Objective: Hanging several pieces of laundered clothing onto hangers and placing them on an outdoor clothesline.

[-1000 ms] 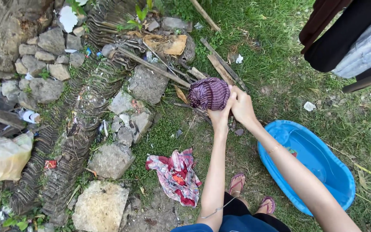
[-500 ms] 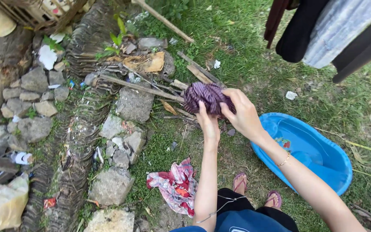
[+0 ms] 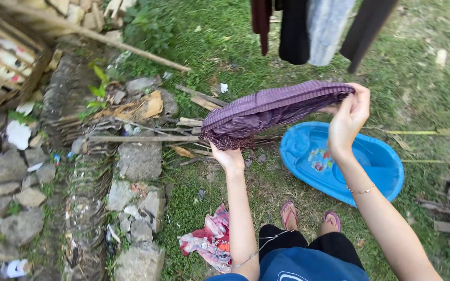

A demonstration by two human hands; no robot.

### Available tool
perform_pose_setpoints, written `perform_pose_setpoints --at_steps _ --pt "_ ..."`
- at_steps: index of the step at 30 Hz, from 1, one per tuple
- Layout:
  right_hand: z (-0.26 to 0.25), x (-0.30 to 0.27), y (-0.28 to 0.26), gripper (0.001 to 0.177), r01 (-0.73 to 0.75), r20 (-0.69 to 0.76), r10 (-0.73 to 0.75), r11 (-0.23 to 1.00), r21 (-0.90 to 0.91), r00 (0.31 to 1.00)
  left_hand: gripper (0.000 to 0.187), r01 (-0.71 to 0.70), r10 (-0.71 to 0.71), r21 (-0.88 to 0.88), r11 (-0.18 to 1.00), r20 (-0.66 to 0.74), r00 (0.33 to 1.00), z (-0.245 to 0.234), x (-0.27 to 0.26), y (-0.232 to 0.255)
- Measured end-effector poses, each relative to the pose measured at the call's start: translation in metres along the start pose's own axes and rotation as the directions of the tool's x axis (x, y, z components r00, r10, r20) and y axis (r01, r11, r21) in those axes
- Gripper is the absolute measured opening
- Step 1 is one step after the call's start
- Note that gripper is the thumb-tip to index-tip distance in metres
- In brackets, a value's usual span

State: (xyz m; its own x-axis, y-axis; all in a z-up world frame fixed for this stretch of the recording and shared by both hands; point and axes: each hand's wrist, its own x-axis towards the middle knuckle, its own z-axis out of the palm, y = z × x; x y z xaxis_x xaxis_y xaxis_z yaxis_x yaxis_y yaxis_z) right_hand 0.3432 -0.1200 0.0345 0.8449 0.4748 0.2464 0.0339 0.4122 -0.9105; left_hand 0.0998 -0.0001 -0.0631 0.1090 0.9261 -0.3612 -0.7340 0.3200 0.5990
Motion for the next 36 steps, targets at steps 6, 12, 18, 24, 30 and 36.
perform_pose_setpoints --at_steps 6,12,18,24,30,36 --pt "-0.085 -0.015 0.055 0.022 -0.089 0.021 0.115 0.861 -0.5 0.993 0.061 0.001 -0.008 0.056 0.998 0.12 0.993 0.029 -0.007 -0.026" --pt "-0.047 -0.049 -0.041 0.05 0.182 0.326 0.009 0.815 -0.551 0.945 0.026 -0.279 0.036 0.493 0.824 0.446 0.894 0.114 -0.081 -0.041" --pt "-0.088 -0.034 -0.074 0.064 0.17 0.272 -0.023 0.83 -0.531 0.962 0.018 -0.302 -0.154 0.558 0.773 0.627 0.764 0.152 -0.108 -0.07" --pt "-0.17 -0.033 -0.05 0.015 -0.111 0.016 0.136 0.866 -0.488 0.991 0.028 -0.406 -0.23 0.649 0.644 0.669 0.707 0.164 -0.112 -0.108" --pt "-0.136 -0.032 -0.14 0.054 0.229 0.259 -0.071 0.722 -0.653 0.963 0.021 -0.207 -0.313 0.628 0.75 0.613 0.726 0.211 -0.157 -0.134" --pt "-0.168 -0.001 -0.139 0.032 0.409 0.333 -0.238 0.532 -0.742 0.913 0.018 -0.217 -0.292 0.602 0.768 0.631 0.719 0.217 -0.155 -0.158"
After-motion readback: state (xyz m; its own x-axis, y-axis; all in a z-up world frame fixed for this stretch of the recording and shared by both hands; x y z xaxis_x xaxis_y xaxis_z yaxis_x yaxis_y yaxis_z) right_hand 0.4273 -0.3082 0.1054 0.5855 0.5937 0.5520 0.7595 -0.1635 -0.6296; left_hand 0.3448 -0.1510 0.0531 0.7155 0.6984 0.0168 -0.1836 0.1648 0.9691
